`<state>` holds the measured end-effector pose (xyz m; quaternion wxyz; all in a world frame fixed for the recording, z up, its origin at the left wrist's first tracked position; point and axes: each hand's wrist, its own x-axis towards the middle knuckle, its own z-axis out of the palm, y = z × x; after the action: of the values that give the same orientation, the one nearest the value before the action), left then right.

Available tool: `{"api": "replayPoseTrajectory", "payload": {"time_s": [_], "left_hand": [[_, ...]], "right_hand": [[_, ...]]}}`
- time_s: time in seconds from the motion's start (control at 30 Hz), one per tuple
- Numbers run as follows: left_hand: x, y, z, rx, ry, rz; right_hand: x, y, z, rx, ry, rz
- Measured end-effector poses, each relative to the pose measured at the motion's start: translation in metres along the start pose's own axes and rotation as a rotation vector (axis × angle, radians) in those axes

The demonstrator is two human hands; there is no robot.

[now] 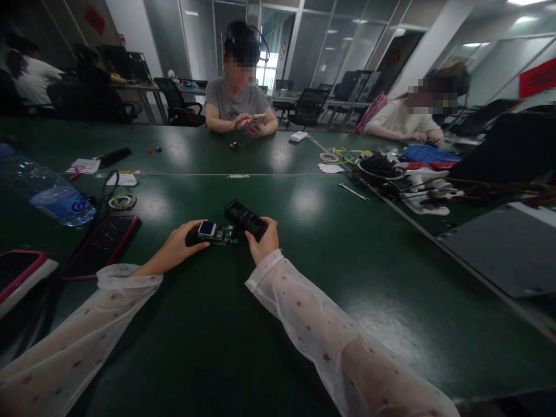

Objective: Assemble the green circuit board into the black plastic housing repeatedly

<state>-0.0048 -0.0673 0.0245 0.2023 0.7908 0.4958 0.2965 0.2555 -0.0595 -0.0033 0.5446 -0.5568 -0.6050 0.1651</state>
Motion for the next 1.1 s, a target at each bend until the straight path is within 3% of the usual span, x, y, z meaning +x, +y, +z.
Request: {"api": "replayPoseTrajectory", "payload": {"time_s": [0.37,0.73,0.97,1.1], "left_hand": [[0.001,0.000,0.002,-0.026,0.005,-0.010],[0.000,0.001,0.001,-0.009,-0.005,-0.012],[0.000,0.004,0.000,0.013,-0.009,-0.022],[0.000,0.003,0.000,0.010,-0.007,-0.014]], "right_hand": [[-0.002,0.002,0.001,-0.074,-0.085,0.004],[-0.004,-0.012,-0.004,-0.086,0.012,-0.163],[-0.003,-0.012,-0.005,-0.124,-0.067,-0.215],[-0.003,-0.005,-0.003,-0.106,-0.111,-0.163]]}}
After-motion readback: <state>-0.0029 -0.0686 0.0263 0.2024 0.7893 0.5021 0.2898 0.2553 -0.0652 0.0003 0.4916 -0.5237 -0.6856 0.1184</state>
